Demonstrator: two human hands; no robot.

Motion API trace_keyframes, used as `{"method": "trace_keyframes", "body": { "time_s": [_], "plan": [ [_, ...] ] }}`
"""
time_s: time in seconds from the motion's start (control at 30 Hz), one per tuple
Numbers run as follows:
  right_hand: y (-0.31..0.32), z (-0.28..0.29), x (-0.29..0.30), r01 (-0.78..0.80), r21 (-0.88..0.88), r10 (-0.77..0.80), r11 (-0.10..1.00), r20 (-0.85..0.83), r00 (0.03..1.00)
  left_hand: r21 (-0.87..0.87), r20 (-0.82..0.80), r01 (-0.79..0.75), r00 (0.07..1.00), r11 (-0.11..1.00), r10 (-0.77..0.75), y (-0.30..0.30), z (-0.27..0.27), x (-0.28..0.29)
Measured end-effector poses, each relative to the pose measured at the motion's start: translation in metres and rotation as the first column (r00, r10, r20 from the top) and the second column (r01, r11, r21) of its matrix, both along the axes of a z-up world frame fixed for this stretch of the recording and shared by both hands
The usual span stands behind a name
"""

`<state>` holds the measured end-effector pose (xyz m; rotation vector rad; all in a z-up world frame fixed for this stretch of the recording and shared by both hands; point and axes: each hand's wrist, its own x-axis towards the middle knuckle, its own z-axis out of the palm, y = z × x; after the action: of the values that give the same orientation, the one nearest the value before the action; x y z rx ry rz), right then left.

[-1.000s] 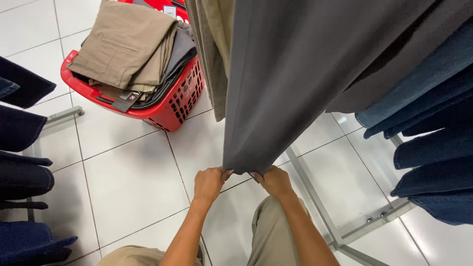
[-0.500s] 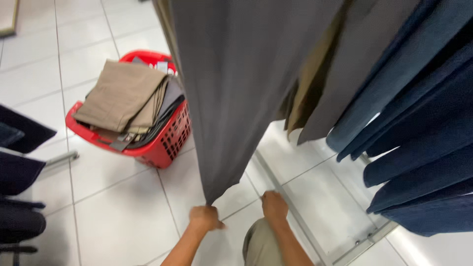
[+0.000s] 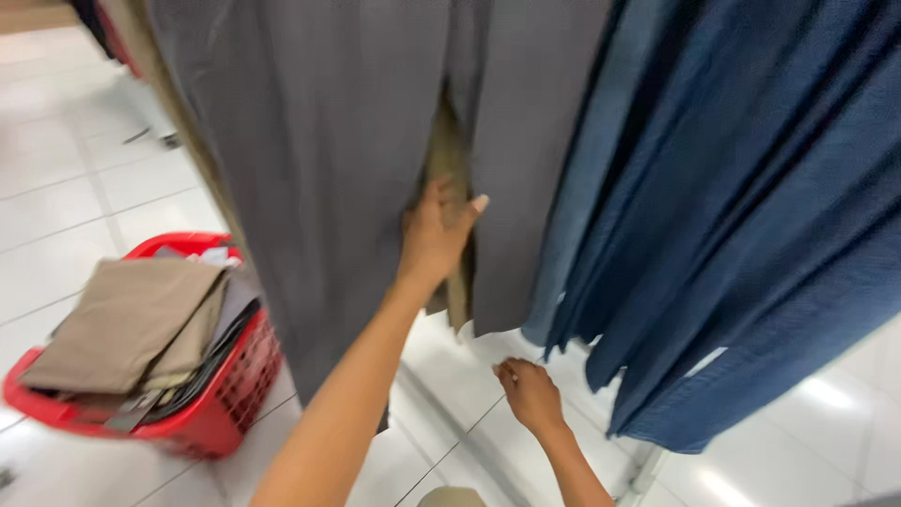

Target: The person removes folded trousers from a red shopping basket, unfolds them, and hangs them on a clothing rack. They repeat this process for several pairs of trousers, including grey and beige ones, ensuring they are properly placed on hangers.

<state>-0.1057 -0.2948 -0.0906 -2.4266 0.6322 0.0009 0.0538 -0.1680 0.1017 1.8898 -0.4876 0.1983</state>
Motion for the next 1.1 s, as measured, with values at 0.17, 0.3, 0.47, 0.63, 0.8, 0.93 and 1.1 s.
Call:
{"method": "trace_keyframes", "body": {
  "time_s": [0.17,0.3,0.47,0.63,0.8,0.93,1.1],
  "plan": [
    [-0.017,0.09,0.014,0.098,0.002,-0.092,0.995,0.355,0.93,-0.208,-0.139,0.099,0.982,0.973,-0.13,-0.024,0.047,-0.011],
    [-0.038,0.156,0.041,0.147,0.039,-0.12,0.988,0.796,0.594,-0.342,-0.236,0.108,0.952,0.934,-0.197,-0.027,0.052,-0.037],
    [-0.061,0.215,0.073,0.066,0.292,-0.29,0.954,0.845,0.45,-0.465,-0.207,0.231,0.91,0.855,-0.359,0.014,0.045,-0.04],
    [-0.072,0.236,0.088,-0.176,0.558,-0.459,0.811,0.793,0.401,-0.457,0.016,0.248,0.963,0.854,-0.271,0.034,0.101,-0.076],
    [-0.054,0.23,0.088,0.093,0.181,-0.188,0.979,0.98,0.066,-0.502,0.142,-0.073,0.976,0.862,0.165,0.002,0.084,-0.073],
    [-0.069,0.222,0.097,0.305,-0.011,-0.003,0.952,0.999,0.043,-0.445,0.311,-0.12,0.909,0.888,0.278,-0.016,0.077,-0.053],
    [-0.084,0.245,0.056,0.436,-0.017,0.0,0.9,0.999,0.039,-0.54,0.343,-0.201,0.835,0.818,0.431,0.001,0.082,-0.028]
  ]
}}
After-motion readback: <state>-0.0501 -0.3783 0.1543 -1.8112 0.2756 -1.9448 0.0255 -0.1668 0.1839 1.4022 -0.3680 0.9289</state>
